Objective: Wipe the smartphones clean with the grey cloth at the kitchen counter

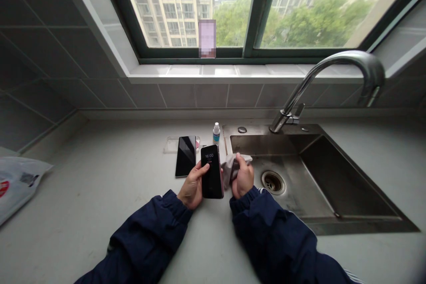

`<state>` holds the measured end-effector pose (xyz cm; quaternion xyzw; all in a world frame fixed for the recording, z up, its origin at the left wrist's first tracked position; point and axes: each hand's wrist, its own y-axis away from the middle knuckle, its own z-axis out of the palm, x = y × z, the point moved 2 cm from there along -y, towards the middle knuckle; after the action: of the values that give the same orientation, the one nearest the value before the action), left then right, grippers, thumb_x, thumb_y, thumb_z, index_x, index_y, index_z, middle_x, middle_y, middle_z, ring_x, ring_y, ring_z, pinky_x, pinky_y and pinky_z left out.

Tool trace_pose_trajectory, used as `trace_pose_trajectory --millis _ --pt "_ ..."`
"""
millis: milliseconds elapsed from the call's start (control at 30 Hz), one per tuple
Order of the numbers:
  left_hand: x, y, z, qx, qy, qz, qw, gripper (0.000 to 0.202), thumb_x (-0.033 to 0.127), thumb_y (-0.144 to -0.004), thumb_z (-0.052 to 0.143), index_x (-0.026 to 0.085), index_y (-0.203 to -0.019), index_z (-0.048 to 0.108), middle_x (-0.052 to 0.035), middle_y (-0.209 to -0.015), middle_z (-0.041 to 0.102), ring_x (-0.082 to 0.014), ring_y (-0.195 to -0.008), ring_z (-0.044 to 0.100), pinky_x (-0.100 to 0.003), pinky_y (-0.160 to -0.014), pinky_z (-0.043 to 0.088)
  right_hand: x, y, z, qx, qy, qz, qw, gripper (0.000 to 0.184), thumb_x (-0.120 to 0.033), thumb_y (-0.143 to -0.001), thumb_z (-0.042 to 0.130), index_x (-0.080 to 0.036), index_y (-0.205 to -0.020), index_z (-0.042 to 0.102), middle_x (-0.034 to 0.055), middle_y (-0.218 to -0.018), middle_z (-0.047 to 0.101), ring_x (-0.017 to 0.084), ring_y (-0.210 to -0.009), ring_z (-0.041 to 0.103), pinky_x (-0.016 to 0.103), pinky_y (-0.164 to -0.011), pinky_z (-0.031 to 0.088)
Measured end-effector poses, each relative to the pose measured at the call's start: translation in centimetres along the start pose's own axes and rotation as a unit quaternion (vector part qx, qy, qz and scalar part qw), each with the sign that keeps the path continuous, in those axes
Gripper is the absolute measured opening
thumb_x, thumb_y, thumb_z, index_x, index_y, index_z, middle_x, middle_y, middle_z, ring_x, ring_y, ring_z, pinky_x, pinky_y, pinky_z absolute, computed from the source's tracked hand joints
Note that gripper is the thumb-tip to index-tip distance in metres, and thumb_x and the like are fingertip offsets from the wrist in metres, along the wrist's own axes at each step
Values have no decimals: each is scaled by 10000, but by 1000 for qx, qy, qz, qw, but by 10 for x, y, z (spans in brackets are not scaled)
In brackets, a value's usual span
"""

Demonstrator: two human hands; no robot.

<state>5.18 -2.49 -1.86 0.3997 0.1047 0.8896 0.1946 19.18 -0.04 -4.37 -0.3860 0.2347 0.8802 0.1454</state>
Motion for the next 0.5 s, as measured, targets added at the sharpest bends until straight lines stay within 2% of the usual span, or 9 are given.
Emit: trace_pose_trajectory --millis 100,233,300,367,433,467,500 --pt "5 2 3 -15 73 -8 997 470 359 -905 589 147 -1324 587 -152 -1234 688 -279 -1051 695 -390 -877 567 1 -5 -2 4 20 -21 1000 322 -452 -740 746 -180 -854 617 -3 -727 714 163 -617 680 266 -567 556" --pt "10 4 8 -70 118 -9 991 588 481 -943 484 211 -1465 455 -179 -1352 610 -358 -1169 633 -541 -941 522 0 -3 -1 -34 67 -52 996 396 -559 -801 668 -174 -885 626 30 -750 717 189 -616 687 303 -553 561" --pt "10 5 10 -83 129 -24 988 603 517 -945 466 264 -1490 415 -165 -1367 601 -366 -1180 625 -586 -953 501 -4 3 1 -59 101 -81 990 405 -568 -849 622 -171 -919 654 47 -810 724 198 -686 700 317 -605 575" --pt "9 6 12 -83 138 -29 986 590 523 -949 456 288 -1488 416 -141 -1353 614 -350 -1182 625 -581 -980 489 -8 14 2 -86 135 -107 981 385 -537 -864 633 -169 -961 691 66 -903 729 211 -800 708 333 -709 583" --pt "8 6 13 -63 152 -17 986 562 504 -956 453 272 -1468 450 -120 -1313 642 -322 -1190 623 -536 -1021 479 -11 27 5 -149 189 -144 960 352 -481 -848 679 -174 -1014 722 92 -1041 722 243 -962 692 370 -865 558" --pt "8 5 13 -47 161 -8 986 547 488 -957 456 251 -1450 474 -113 -1289 656 -308 -1195 621 -502 -1041 474 -11 35 7 -204 234 -176 934 347 -455 -842 691 -178 -1046 730 106 -1121 708 269 -1058 667 406 -962 517" --pt "7 5 13 -31 168 0 985 534 472 -957 462 227 -1429 501 -110 -1265 668 -296 -1200 619 -468 -1057 470 -11 43 9 -275 298 -227 886 349 -440 -861 665 -187 -1094 726 115 -1203 685 293 -1166 620 456 -1064 440"
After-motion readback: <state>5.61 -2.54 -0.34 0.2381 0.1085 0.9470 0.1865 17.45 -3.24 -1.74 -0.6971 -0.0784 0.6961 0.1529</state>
